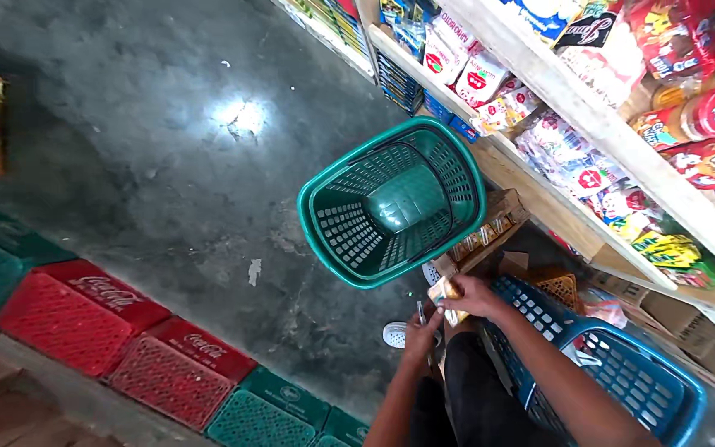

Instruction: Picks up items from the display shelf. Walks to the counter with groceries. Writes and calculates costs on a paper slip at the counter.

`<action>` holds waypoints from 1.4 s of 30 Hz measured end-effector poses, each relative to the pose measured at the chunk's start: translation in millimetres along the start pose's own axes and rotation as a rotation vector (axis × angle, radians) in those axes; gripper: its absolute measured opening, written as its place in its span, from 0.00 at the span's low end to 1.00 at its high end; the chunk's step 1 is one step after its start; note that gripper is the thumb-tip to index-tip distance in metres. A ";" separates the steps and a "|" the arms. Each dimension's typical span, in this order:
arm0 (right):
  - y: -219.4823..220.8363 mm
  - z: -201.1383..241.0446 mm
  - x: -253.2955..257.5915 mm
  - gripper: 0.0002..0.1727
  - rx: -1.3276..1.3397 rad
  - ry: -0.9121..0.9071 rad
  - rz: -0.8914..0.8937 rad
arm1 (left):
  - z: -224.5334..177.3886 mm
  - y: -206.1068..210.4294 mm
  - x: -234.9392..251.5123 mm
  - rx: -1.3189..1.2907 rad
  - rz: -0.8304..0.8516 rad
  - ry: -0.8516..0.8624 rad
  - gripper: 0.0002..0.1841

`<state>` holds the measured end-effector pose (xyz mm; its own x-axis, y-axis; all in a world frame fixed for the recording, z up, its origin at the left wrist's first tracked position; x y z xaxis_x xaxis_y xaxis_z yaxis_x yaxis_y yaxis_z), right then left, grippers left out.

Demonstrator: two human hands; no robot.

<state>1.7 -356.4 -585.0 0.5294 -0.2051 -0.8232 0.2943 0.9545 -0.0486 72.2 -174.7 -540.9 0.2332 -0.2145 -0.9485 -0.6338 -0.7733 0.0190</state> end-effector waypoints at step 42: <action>-104.5 8.2 71.4 0.64 -0.730 0.434 -0.116 | 45.0 -64.2 -32.9 -0.230 -0.132 -0.038 0.12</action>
<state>15.2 -472.5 -634.1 0.1327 -0.3515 -0.9267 -0.3374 0.8631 -0.3757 72.1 -91.2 -525.2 0.2726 -0.0835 -0.9585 -0.4144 -0.9093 -0.0386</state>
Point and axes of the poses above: each hand's wrist, its own x-axis towards the middle knuckle, its own y-axis out of the palm, z = x × y, the point moved 8 cm from there along x, towards the middle knuckle, and after that the axes turned 1 degree about x, right-handed, at the moved point
